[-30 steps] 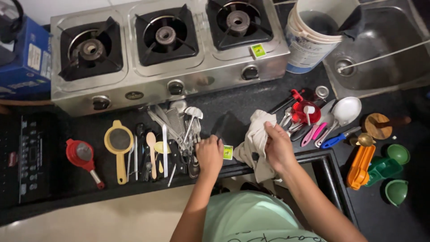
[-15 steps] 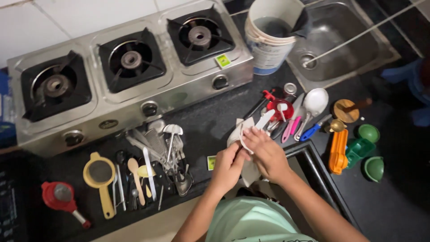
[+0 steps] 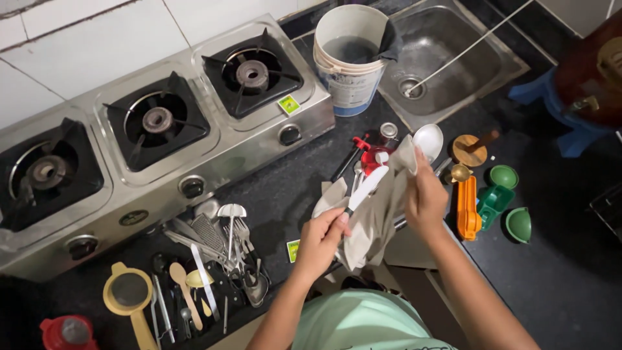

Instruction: Drying various kitchen utensils with a white cloth on a kitchen counter.

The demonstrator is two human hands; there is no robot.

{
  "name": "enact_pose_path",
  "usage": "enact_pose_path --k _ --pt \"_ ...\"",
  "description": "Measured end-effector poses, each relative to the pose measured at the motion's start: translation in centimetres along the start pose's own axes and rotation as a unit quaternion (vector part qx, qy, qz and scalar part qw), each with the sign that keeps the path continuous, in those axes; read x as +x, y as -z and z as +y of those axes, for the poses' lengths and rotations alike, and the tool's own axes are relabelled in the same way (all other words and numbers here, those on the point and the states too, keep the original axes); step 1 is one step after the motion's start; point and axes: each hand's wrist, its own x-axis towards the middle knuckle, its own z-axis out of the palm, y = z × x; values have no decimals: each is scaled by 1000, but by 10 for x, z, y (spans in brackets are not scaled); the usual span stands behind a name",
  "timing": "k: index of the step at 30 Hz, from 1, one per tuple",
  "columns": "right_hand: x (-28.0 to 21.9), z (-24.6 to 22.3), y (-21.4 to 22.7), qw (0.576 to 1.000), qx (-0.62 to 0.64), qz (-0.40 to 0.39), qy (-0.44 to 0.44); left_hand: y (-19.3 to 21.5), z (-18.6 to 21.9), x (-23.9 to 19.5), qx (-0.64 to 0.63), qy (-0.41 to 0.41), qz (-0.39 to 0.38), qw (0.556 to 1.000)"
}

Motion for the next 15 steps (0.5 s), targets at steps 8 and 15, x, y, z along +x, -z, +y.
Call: enact_pose_path --k 8,15 --pt "-6 -39 -1 979 -8 -89 182 -10 7 4 -38 -27 -13 999" --pt "7 -8 6 989 -97 -33 110 -14 -4 5 -60 43 -33 997"
